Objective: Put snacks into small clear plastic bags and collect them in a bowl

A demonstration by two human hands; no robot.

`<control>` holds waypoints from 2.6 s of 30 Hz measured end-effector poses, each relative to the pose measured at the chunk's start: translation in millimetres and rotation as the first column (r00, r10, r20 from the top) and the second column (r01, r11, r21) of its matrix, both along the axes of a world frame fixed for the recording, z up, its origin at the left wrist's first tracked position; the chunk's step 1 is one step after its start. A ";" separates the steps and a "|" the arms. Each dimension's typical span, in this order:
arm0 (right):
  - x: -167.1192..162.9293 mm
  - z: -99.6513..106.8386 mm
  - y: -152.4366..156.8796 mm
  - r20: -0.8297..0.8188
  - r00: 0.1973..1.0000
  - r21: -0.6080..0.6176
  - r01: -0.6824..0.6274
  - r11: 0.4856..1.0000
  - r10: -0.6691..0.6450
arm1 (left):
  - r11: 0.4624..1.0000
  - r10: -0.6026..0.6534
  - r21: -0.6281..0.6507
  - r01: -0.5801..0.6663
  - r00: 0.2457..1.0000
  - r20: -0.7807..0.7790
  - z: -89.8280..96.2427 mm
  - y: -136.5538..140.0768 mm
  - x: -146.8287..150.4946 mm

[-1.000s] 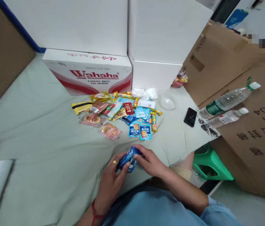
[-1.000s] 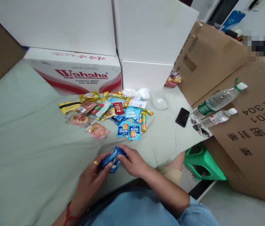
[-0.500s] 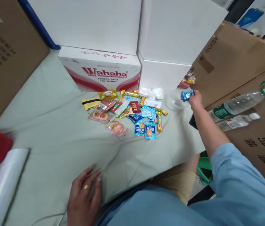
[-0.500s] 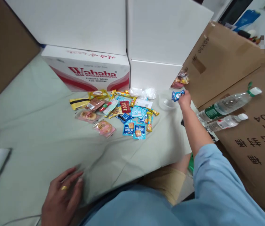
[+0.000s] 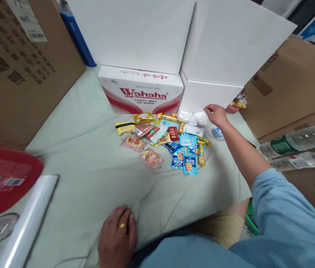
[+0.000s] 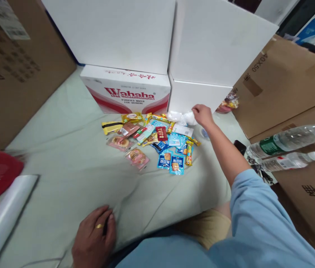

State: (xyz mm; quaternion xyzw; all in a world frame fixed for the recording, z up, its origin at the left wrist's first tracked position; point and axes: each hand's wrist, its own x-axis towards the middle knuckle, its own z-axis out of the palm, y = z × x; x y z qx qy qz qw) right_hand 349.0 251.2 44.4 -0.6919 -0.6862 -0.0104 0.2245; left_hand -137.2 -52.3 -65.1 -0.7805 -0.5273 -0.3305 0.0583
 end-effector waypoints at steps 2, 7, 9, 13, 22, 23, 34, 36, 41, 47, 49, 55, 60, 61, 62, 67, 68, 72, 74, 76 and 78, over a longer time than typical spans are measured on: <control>-36.2 -7.4 12.5 0.031 0.993 -0.079 -0.113 0.990 0.115 | 1.000 -0.019 0.004 0.019 1.000 0.000 0.7 0.4 -0.6; -78.8 -18.0 19.2 -0.025 0.994 -0.191 -0.107 0.976 0.104 | 1.000 -0.011 0.005 0.011 1.000 0.007 -2.1 -0.1 -0.3; -71.3 -11.7 14.4 -0.060 0.996 -0.166 -0.075 0.983 0.066 | 1.000 -0.002 0.002 0.002 1.000 0.011 -4.2 -1.0 0.2; -46.7 7.5 -5.1 -0.593 0.801 -0.167 -0.021 0.986 -0.083 | 1.000 0.015 0.001 -0.015 1.000 -0.004 -6.7 -2.3 0.7; -40.1 -4.5 -82.9 -0.984 0.044 -0.173 -0.070 0.982 -0.170 | 1.000 0.014 0.011 -0.014 1.000 -0.013 -5.5 -1.7 1.6; -42.1 -10.3 -90.9 -0.985 -0.009 -0.173 -0.082 0.981 -0.175 | 1.000 0.016 0.011 -0.016 1.000 -0.013 -5.8 -1.8 1.7; -59.7 -49.2 -136.8 -0.957 -0.199 -0.196 -0.097 0.976 -0.212 | 0.999 0.023 0.047 -0.019 0.997 -0.072 -5.0 -1.7 4.6; -62.1 -49.2 -144.1 -0.954 -0.220 -0.186 -0.098 0.978 -0.203 | 0.999 0.030 0.036 -0.028 0.997 -0.074 -4.9 -2.2 4.6; -74.4 -47.9 -162.8 -0.951 -0.270 -0.137 -0.059 0.989 -0.148 | 0.999 0.026 0.031 -0.024 0.997 -0.070 -5.7 -1.7 4.5; -101.1 -52.5 -176.8 -0.947 -0.306 -0.108 0.028 0.994 -0.094 | 1.000 -0.021 0.007 0.021 1.000 0.015 -3.9 -2.4 0.0; -115.7 -56.7 -178.6 -0.942 -0.315 -0.138 0.048 0.989 -0.116 | 1.000 -0.006 0.020 0.003 0.992 0.125 4.4 -4.5 0.1; -174.8 -60.3 -191.0 -0.944 -0.292 -0.168 0.019 0.986 -0.155 | 0.986 -0.145 -0.028 0.164 0.928 0.343 45.0 28.8 41.3; -206.5 -51.4 -202.0 -0.944 -0.208 -0.240 -0.096 0.966 -0.255 | 0.952 -0.229 -0.083 0.294 0.867 0.443 36.9 102.6 93.0; -207.8 -50.2 -203.0 -0.941 -0.193 -0.257 -0.122 0.959 -0.277 | 0.939 -0.252 -0.095 0.331 0.848 0.465 31.3 112.6 99.3; -207.8 -49.3 -203.9 -0.939 -0.179 -0.270 -0.140 0.953 -0.292 | 0.923 -0.267 -0.115 0.367 0.825 0.498 25.6 119.9 103.9; -204.6 -49.1 -210.1 -0.948 -0.127 -0.275 -0.129 0.953 -0.291 | 0.873 -0.179 -0.231 0.429 0.723 0.667 8.6 125.2 108.0; -206.6 -50.4 -211.8 -0.954 -0.111 -0.265 -0.128 0.956 -0.279 | 0.871 -0.167 -0.240 0.429 0.718 0.676 8.6 123.3 107.2; -220.4 -60.8 -216.6 -0.981 0.069 -0.189 -0.142 0.972 -0.181 | 0.842 -0.150 -0.277 0.462 0.695 0.703 16.0 115.8 103.0; -222.2 -64.3 -216.8 -0.973 0.180 -0.169 -0.117 0.979 -0.146 | 0.826 -0.110 -0.305 0.475 0.666 0.738 20.1 113.5 99.7; -217.0 -62.8 -216.2 -0.959 0.249 -0.158 -0.078 0.984 -0.134 | 0.812 -0.028 -0.345 0.472 0.621 0.783 22.4 113.2 96.1; -206.5 -56.3 -216.1 -0.953 0.275 -0.154 -0.066 0.986 -0.131 | 0.790 0.066 -0.378 0.483 0.546 0.835 22.8 115.2 93.4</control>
